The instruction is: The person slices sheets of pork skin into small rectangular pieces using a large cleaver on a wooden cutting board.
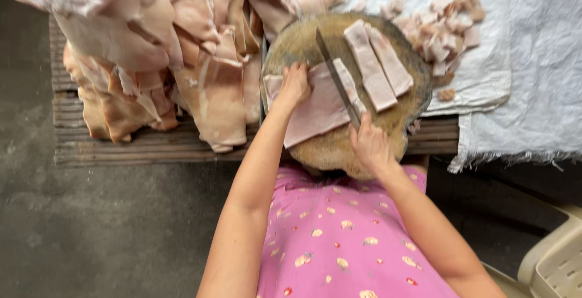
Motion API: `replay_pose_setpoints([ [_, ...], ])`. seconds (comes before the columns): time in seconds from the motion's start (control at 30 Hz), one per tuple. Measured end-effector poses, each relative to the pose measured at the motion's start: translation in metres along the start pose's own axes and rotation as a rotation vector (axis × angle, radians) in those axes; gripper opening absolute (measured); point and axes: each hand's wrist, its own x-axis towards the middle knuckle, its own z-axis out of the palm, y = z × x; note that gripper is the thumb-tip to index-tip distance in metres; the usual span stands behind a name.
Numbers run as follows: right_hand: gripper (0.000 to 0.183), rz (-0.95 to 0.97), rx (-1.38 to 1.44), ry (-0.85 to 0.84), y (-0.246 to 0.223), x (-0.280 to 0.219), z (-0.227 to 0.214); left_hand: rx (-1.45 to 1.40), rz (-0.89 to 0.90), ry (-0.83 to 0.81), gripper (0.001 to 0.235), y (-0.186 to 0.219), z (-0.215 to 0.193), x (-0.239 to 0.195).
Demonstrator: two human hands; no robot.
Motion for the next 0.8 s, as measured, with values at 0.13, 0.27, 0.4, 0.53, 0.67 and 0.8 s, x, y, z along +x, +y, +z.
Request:
replay_pose_setpoints([
  [0.13, 0.039, -0.025, 0.032, -0.019, 0.003, 0.024, -0.002, -0.012, 0.003, -0.044, 0.044, 0.011, -0.005, -0.008],
  [0.27, 0.036, 0.009, 0.131, -0.085, -0.016, 0.069, -0.008, 0.074, 0.030, -0.076, 0.040, 0.030, -0.009, -0.033],
  [0.4, 0.038, 0.100, 0.389, -0.192, -0.024, 0.082, -0.035, 0.017, 0.026, -0.022, 0.033, 0.039, -0.017, -0.050],
  [0.53, 0.046, 0.192, 0.518, -0.164, -0.002, 0.034, -0.071, -0.133, 0.098, 0.088, 0.029, 0.033, -0.029, -0.060],
  [0.67, 0.046, 0.051, 0.348, 0.014, 0.011, -0.008, -0.089, -0.142, 0.207, 0.107, 0.034, 0.032, -0.032, -0.073],
  [0.8, 0.043, -0.216, 0.369, 0.297, 0.006, -0.046, -0.095, -0.138, 0.202, 0.110, 0.038, 0.037, -0.039, -0.078],
])
